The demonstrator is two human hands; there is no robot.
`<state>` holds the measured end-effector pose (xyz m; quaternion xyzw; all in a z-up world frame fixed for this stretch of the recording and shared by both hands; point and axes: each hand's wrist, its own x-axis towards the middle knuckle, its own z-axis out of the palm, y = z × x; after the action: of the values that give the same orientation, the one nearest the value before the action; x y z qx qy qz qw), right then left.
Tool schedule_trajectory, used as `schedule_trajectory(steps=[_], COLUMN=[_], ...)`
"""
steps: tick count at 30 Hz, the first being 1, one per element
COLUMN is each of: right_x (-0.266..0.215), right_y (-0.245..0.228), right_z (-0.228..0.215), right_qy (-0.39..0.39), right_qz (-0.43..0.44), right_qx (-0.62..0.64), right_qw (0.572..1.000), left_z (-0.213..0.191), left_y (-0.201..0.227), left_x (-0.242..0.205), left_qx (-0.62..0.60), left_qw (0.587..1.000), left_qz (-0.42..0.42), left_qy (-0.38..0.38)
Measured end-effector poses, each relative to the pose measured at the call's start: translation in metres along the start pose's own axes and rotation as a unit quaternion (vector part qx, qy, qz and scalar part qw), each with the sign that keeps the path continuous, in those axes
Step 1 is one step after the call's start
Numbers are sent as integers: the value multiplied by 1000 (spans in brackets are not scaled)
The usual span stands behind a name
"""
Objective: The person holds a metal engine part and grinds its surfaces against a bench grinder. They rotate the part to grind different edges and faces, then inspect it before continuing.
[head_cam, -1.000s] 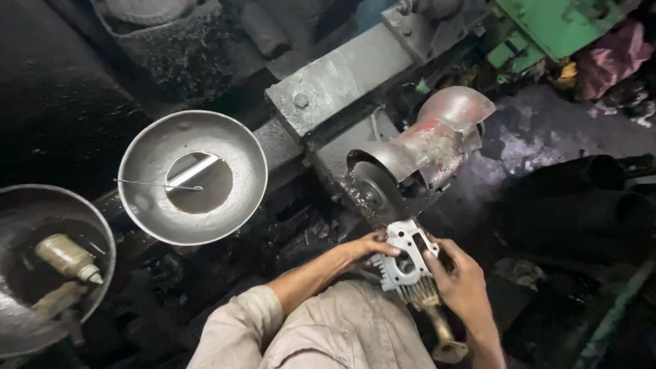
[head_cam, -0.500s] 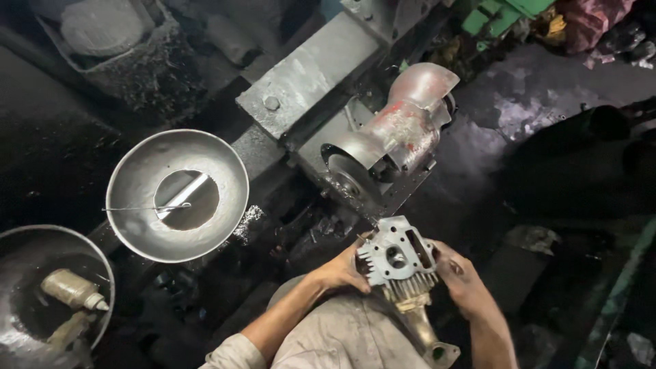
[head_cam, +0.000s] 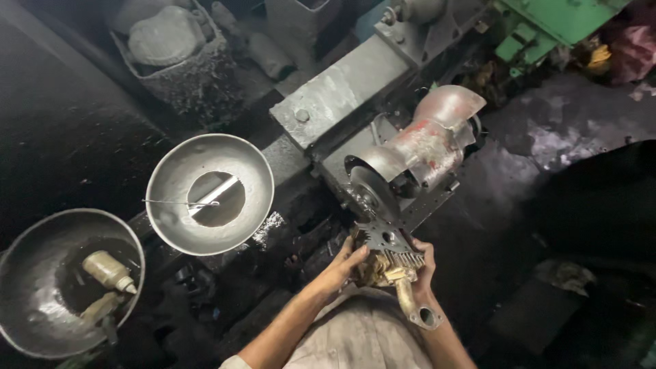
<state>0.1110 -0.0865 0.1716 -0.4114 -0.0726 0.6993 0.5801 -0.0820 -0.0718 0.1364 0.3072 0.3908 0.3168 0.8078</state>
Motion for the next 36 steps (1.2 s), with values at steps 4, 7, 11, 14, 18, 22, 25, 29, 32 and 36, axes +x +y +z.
schedule_trajectory(steps=[4, 7, 11, 14, 18, 22, 25, 29, 32, 36], right_x=[15, 25, 21, 9, -4, -8, -8, 0, 0, -10], right_y=[7, 6, 0, -6, -17, -24, -25, -26, -25, -39], right_z=[-8, -11, -9, 3, 20, 24, 14, -7, -21, -28], right_qy=[54, 67, 57, 93, 94, 77, 97, 113, -19, 159], right_qz=[31, 56, 26, 62, 40, 22, 31, 58, 107, -18], right_qx=[0, 22, 0, -8, -19, 8, 12, 11, 120, -15], right_qw=[998, 996, 998, 994, 995, 997, 995, 992, 987, 987], left_z=[17, 21, 22, 20, 23, 27, 29, 24, 22, 33], left_y=[13, 15, 8, 5, -3, -11, -19, -30, -46, -68], left_x=[-5, 4, 11, 15, 22, 36, 43, 59, 74, 78], left_qx=[-192, -250, -254, -248, -260, -273, -278, -298, -277, -273], left_qw=[981, 968, 966, 968, 965, 959, 957, 949, 957, 954], left_qz=[-21, -8, 33, -9, -22, 26, 20, -11, -53, -10], left_qy=[19, 10, -28, -19, -18, -69, -82, -101, -75, -127])
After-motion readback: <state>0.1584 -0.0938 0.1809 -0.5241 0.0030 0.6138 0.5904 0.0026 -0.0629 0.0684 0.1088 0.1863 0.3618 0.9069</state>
